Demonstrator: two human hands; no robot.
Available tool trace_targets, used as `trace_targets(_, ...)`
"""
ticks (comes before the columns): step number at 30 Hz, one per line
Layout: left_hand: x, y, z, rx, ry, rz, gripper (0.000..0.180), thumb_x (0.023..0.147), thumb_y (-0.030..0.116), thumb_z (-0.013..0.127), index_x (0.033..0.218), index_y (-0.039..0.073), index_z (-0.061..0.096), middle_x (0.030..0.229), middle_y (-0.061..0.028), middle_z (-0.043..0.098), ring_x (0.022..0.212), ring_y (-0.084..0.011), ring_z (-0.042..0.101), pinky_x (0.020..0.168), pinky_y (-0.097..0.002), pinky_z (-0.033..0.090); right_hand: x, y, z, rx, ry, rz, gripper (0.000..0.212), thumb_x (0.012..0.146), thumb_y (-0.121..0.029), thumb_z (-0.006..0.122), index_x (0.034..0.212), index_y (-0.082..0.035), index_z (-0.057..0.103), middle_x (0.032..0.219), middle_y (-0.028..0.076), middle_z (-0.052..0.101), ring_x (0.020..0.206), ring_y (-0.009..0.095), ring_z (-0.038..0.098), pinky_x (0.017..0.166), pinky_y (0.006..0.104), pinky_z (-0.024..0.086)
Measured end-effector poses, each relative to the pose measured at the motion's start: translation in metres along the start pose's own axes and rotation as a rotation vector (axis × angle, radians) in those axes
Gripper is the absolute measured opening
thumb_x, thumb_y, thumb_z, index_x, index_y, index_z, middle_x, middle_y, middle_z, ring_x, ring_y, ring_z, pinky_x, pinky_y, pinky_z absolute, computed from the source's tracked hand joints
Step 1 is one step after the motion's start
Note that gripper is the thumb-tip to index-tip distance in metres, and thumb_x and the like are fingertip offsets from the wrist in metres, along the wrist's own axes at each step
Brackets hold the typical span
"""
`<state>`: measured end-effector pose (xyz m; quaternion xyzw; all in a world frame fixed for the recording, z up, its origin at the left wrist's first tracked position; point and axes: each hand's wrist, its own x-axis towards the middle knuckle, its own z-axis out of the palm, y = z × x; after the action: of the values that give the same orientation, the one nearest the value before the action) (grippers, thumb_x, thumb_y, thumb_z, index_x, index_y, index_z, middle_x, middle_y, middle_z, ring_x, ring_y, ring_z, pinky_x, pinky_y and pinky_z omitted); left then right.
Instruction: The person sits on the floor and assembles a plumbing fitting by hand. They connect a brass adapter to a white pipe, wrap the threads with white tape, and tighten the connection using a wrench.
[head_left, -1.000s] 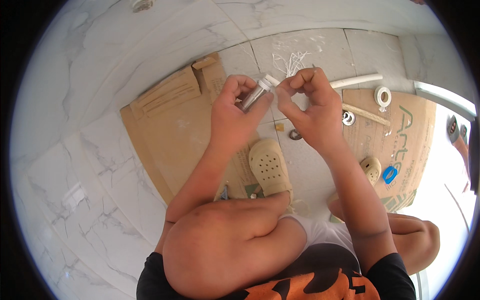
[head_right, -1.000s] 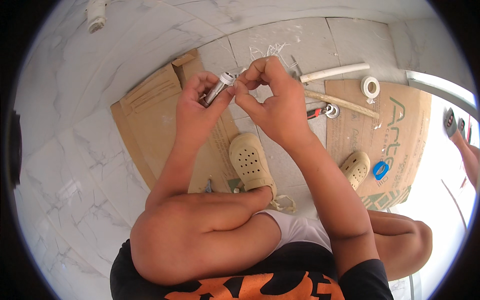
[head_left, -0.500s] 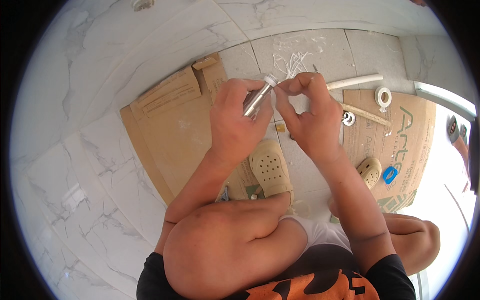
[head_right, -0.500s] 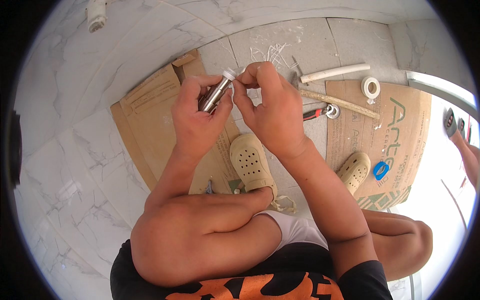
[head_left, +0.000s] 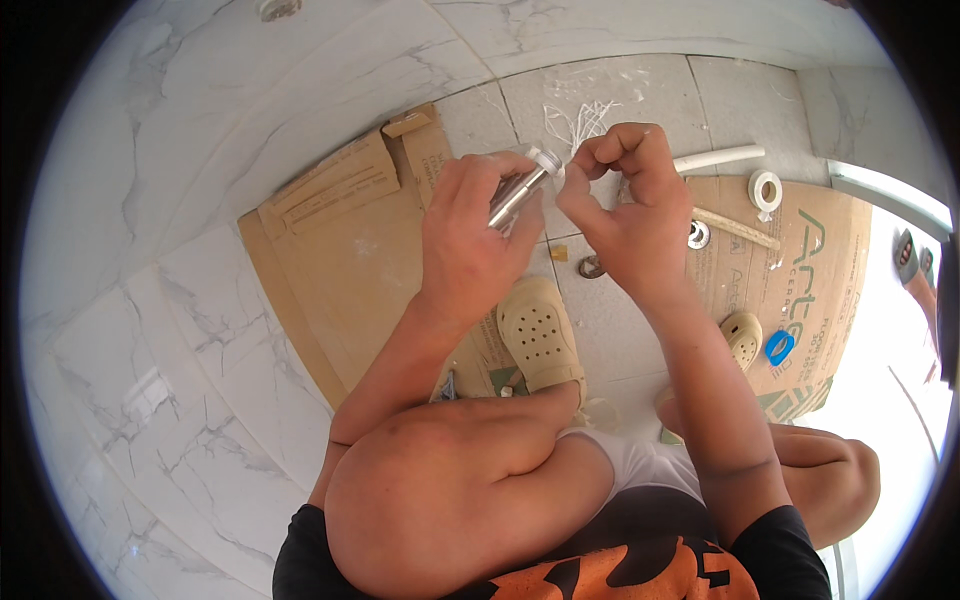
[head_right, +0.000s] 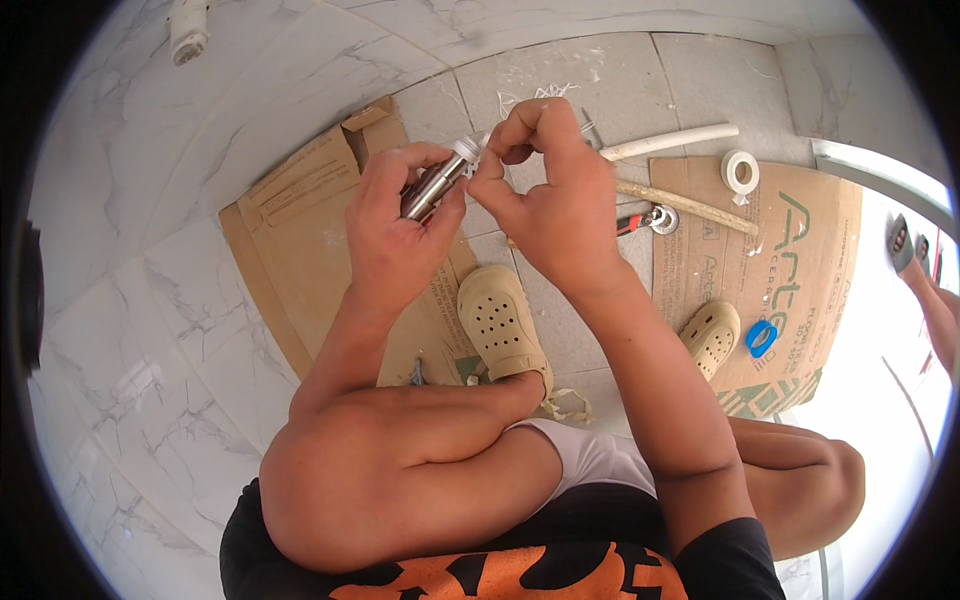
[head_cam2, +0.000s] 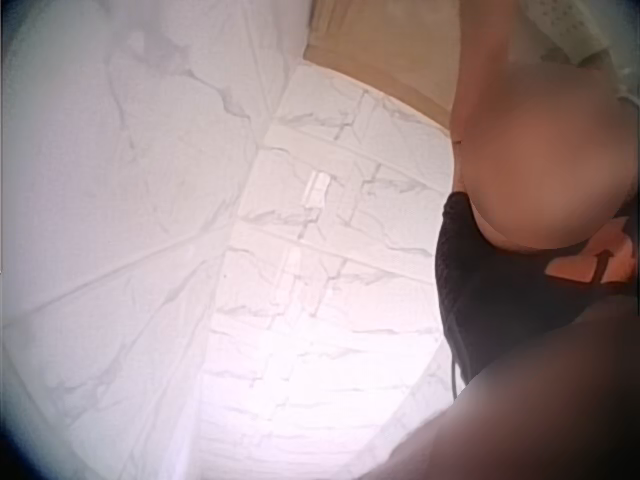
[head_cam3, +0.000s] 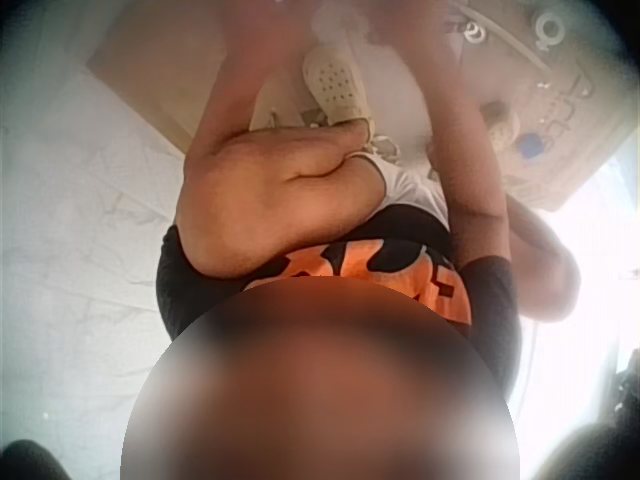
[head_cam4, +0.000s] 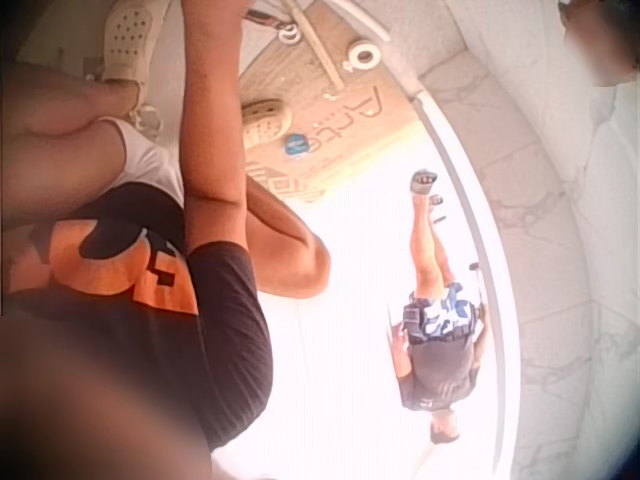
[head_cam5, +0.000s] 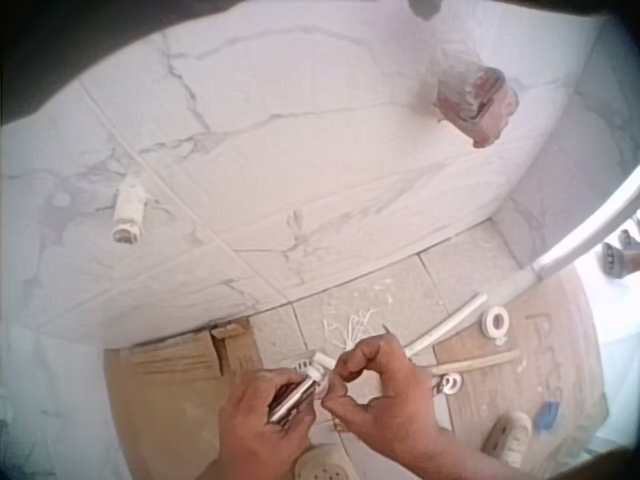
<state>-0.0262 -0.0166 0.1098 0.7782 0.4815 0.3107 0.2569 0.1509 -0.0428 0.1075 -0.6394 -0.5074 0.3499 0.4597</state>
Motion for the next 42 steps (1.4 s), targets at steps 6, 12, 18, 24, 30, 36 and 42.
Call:
trace_targets(6, 0.0, 0.001, 0.0, -0.019, -0.064, -0.107, 0.049, 0.082, -0.001, 0.082, 0.128, 0.003, 0.063, 0.114, -0.0069, 0.074, 0.09, -0.023, 0.069, 0.076, -0.034, 0.058, -0.001, -0.002, -0.006, -0.077, -0.101, -0.157, 0.031, 0.091, -0.007, 0.082, 0.111, -0.004, 0.06, 0.101, 0.008, 0.076, 0.094, 0.019, 0.074, 0.088, 0.0332, 0.059)
trace_targets(12, -0.005, -0.01, 0.012, 0.05, -0.228, -0.112, 0.061, 0.088, 0.003, 0.081, 0.144, 0.005, 0.057, 0.114, -0.0075, 0.074, 0.088, -0.0193, 0.068, 0.079, -0.0339, 0.057, -0.007, 0.031, -0.008, -0.072, -0.192, -0.042, 0.021, 0.094, -0.01, 0.075, 0.107, -0.005, 0.06, 0.096, 0.015, 0.074, 0.089, 0.036, 0.072, 0.077, 0.043, 0.058)
trace_targets(18, -0.017, -0.02, 0.022, -0.144, -0.416, -0.533, 0.059, 0.096, 0.016, 0.079, 0.149, 0.008, 0.054, 0.1, -0.0072, 0.077, 0.083, -0.0166, 0.066, 0.08, -0.0319, 0.053, -0.05, 0.114, -0.057, -0.622, -0.174, 0.345, 0.021, 0.095, -0.019, 0.072, 0.109, -0.006, 0.063, 0.1, 0.014, 0.074, 0.096, 0.037, 0.071, 0.084, 0.0478, 0.057)
trace_targets(24, -0.019, -0.032, 0.025, -0.185, -0.458, -0.546, 0.057, 0.096, 0.023, 0.08, 0.144, 0.005, 0.054, 0.101, -0.0099, 0.079, 0.084, -0.0177, 0.07, 0.078, -0.0342, 0.054, -0.089, 0.157, -0.117, -0.859, -0.135, 0.215, 0.037, 0.089, -0.019, 0.079, 0.121, -0.007, 0.064, 0.121, 0.013, 0.066, 0.116, 0.037, 0.064, 0.098, 0.0467, 0.053)
trace_targets(30, -0.016, -0.035, 0.029, -0.516, -0.503, -0.679, 0.048, 0.096, 0.02, 0.082, 0.133, 0.005, 0.057, 0.107, -0.0112, 0.079, 0.092, -0.0107, 0.068, 0.079, -0.0282, 0.053, -0.091, 0.171, -0.125, -0.71, -0.163, 0.372, 0.044, 0.083, -0.014, 0.082, 0.122, -0.007, 0.064, 0.123, 0.017, 0.064, 0.121, 0.04, 0.061, 0.1, 0.0506, 0.054)
trace_targets(36, -0.014, -0.03, 0.018, -0.562, -0.493, -0.714, 0.041, 0.095, 0.017, 0.084, 0.125, 0.003, 0.06, 0.113, -0.0112, 0.077, 0.096, -0.011, 0.068, 0.082, -0.0278, 0.055, -0.065, 0.127, -0.139, -0.928, -0.293, 0.6, 0.052, 0.079, -0.009, 0.08, 0.126, 0.0, 0.06, 0.128, 0.025, 0.064, 0.116, 0.045, 0.065, 0.101, 0.0508, 0.055)
trace_targets(42, -0.001, -0.017, 0.007, -0.772, -0.59, -0.626, 0.027, 0.096, 0.012, 0.081, 0.117, 0.001, 0.069, 0.111, -0.0081, 0.077, 0.098, -0.0131, 0.071, 0.085, -0.0279, 0.057, -0.019, 0.05, -0.11, 0.295, -0.397, 0.416, 0.063, 0.087, -0.001, 0.079, 0.145, -0.001, 0.054, 0.137, 0.015, 0.066, 0.123, 0.024, 0.067, 0.103, 0.0372, 0.058)
